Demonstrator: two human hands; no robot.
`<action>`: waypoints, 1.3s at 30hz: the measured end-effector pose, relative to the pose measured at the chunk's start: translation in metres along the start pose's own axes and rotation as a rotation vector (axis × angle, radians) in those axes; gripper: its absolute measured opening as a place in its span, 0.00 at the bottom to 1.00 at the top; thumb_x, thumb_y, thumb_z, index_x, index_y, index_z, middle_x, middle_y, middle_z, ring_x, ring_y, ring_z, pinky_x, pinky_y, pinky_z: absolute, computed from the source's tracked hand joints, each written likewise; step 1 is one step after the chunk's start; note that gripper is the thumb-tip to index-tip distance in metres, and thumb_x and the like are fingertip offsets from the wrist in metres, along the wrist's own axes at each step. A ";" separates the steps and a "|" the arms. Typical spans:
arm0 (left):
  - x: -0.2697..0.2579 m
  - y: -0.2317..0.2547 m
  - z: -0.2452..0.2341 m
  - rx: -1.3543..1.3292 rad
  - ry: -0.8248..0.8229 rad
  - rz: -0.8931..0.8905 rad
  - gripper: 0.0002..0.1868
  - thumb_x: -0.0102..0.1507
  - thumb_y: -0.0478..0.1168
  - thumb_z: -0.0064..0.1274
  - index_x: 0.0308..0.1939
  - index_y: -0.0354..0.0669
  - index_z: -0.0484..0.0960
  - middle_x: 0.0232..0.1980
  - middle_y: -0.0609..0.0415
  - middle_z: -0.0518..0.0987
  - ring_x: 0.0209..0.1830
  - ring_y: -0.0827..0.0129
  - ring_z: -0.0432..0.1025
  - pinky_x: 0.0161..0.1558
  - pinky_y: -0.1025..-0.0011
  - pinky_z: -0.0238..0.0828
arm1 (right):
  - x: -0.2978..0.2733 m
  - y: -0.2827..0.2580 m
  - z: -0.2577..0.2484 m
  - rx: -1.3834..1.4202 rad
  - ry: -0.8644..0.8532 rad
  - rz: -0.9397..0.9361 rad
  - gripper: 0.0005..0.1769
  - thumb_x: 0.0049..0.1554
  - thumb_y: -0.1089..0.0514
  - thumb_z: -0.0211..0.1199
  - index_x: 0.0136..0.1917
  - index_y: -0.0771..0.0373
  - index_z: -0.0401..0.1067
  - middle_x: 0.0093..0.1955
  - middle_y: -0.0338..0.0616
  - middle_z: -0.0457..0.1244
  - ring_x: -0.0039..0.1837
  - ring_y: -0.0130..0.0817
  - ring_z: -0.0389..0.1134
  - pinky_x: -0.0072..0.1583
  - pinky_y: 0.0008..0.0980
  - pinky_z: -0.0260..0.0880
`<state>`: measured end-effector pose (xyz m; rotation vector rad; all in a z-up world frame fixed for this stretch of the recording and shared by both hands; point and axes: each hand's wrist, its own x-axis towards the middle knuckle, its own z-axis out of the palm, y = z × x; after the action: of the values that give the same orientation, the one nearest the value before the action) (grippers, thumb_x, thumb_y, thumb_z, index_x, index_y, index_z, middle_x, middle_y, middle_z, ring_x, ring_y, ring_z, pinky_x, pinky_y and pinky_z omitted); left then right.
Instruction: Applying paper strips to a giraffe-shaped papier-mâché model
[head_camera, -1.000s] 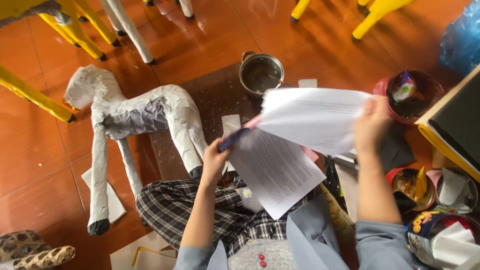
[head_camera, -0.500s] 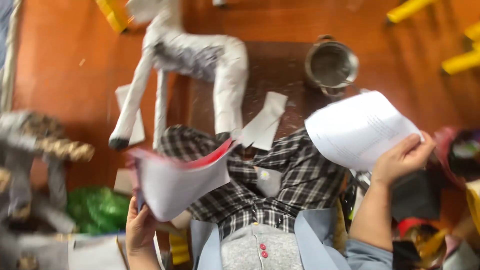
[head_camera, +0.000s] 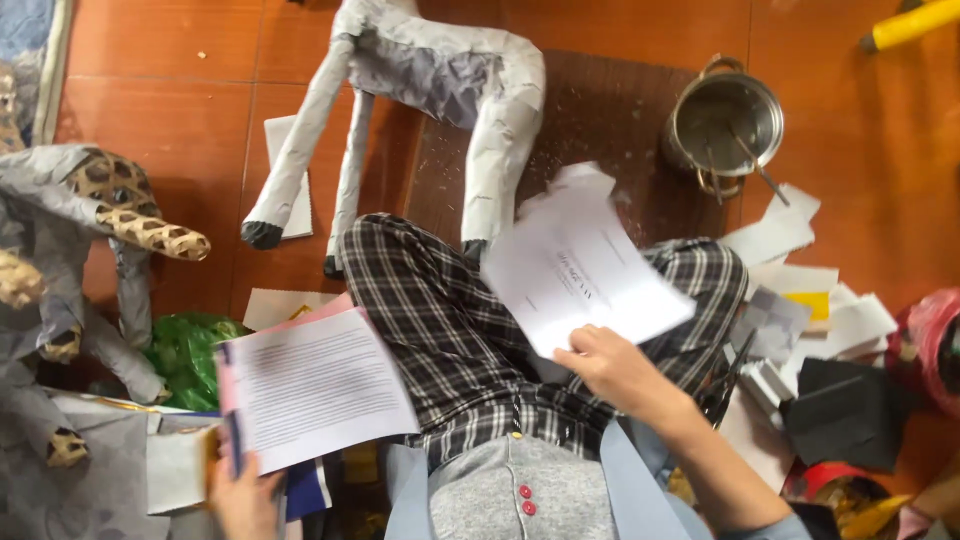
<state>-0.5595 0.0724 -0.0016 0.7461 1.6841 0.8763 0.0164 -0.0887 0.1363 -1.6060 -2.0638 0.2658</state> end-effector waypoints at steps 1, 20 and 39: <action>0.001 0.014 -0.010 0.104 0.139 0.077 0.18 0.67 0.39 0.50 0.61 0.53 0.70 0.52 0.58 0.75 0.45 0.69 0.72 0.34 0.62 0.74 | 0.007 -0.007 -0.019 0.266 -0.251 0.584 0.01 0.57 0.63 0.49 0.42 0.59 0.61 0.36 0.38 0.53 0.37 0.33 0.51 0.40 0.31 0.55; 0.125 0.080 0.014 0.153 0.239 0.237 0.19 0.66 0.36 0.52 0.60 0.52 0.70 0.54 0.54 0.81 0.44 0.66 0.79 0.39 0.64 0.85 | -0.136 0.037 0.001 -0.108 -0.284 0.688 0.16 0.51 0.72 0.59 0.50 0.56 0.75 0.45 0.42 0.60 0.50 0.42 0.61 0.47 0.40 0.59; -0.090 0.201 0.252 0.783 -0.162 1.240 0.03 0.78 0.16 0.53 0.55 0.16 0.77 0.51 0.27 0.77 0.49 0.44 0.72 0.46 0.60 0.72 | -0.139 0.039 -0.053 -0.270 -0.204 0.968 0.24 0.46 0.75 0.58 0.55 0.61 0.74 0.53 0.45 0.65 0.55 0.45 0.63 0.51 0.42 0.67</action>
<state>-0.2821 0.1540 0.1675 2.4597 1.2745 0.8551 0.0997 -0.2171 0.1266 -2.7515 -1.3157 0.5010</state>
